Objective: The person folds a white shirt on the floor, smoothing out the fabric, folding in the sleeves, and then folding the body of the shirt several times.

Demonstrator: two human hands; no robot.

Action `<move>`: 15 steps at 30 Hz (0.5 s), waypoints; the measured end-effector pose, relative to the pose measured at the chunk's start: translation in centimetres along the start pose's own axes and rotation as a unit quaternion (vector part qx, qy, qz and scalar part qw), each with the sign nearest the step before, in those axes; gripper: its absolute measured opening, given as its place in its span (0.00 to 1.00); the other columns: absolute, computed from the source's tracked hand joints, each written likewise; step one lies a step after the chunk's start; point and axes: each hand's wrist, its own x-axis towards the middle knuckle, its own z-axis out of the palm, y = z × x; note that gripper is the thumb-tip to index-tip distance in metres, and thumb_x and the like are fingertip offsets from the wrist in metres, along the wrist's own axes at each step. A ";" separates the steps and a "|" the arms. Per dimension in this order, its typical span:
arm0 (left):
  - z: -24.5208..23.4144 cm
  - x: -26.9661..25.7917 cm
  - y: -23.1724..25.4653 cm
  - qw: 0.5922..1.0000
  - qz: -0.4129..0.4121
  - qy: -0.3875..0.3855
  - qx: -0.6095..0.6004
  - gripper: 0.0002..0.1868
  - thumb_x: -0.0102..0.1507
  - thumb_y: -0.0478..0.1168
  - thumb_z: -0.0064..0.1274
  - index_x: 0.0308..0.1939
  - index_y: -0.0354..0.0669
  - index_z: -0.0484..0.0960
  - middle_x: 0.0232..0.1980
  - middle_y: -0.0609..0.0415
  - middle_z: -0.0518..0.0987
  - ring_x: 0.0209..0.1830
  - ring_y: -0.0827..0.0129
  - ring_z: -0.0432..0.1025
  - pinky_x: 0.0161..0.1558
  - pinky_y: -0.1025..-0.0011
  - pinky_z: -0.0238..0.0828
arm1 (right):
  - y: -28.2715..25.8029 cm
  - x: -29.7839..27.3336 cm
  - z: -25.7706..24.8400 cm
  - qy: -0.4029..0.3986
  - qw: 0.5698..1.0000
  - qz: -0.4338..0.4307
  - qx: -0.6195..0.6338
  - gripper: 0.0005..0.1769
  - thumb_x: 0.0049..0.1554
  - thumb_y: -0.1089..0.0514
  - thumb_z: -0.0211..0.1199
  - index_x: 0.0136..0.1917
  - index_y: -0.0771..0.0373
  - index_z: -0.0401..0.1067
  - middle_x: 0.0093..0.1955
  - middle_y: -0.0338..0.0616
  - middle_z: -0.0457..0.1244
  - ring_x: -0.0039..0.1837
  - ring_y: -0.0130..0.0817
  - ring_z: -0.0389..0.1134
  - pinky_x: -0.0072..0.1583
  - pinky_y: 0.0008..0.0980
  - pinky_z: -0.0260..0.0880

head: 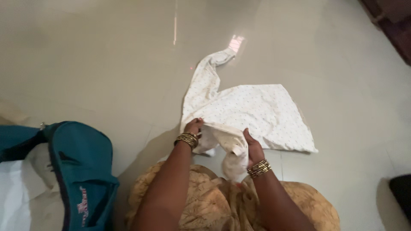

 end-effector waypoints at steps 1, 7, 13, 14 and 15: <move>-0.5 0.3 -0.1 0.998 0.017 0.004 0.058 0.17 0.68 0.54 0.57 0.50 0.46 0.83 0.38 0.53 0.71 0.36 0.66 0.64 0.35 0.66 0.65 | -0.7 -1.0 0.8 -0.136 0.988 0.049 0.057 0.35 0.68 0.43 0.61 0.71 0.77 0.59 0.65 0.65 0.62 0.61 0.52 0.68 0.61 0.48 0.73; -1.8 1.6 -0.9 0.980 0.052 -0.037 0.187 0.18 0.63 0.53 0.56 0.49 0.48 0.86 0.40 0.58 0.80 0.37 0.68 0.68 0.38 0.65 0.66 | -5.3 -11.6 6.9 -0.149 0.925 0.100 -0.336 0.65 0.47 0.50 0.78 0.82 0.58 0.35 0.74 0.58 0.55 0.66 0.45 0.65 0.64 0.42 0.72; -2.1 1.2 -2.1 0.813 0.033 0.078 0.576 0.36 0.61 0.69 0.52 0.68 0.61 0.71 0.75 0.45 0.64 0.72 0.42 0.60 0.71 0.46 0.57 | -9.9 -24.3 13.3 -0.237 0.750 0.113 -0.607 0.57 0.52 0.45 0.75 0.83 0.65 0.49 0.79 0.63 0.57 0.71 0.52 0.68 0.65 0.48 0.78; -2.1 0.9 -2.4 0.812 0.034 0.073 0.578 0.36 0.61 0.69 0.52 0.68 0.61 0.71 0.75 0.45 0.64 0.72 0.42 0.60 0.71 0.46 0.57 | -10.3 -26.6 14.3 -0.251 0.726 0.116 -0.630 0.55 0.56 0.47 0.76 0.84 0.67 0.50 0.83 0.62 0.54 0.75 0.53 0.66 0.68 0.49 0.77; -2.2 0.6 -2.9 0.765 -0.013 0.038 0.643 0.39 0.61 0.71 0.51 0.73 0.70 0.63 0.80 0.46 0.52 0.77 0.39 0.49 0.73 0.43 0.51 | -10.9 -28.4 15.2 -0.202 0.729 0.180 -0.629 0.52 0.54 0.45 0.74 0.81 0.66 0.53 0.79 0.58 0.57 0.69 0.46 0.71 0.64 0.44 0.79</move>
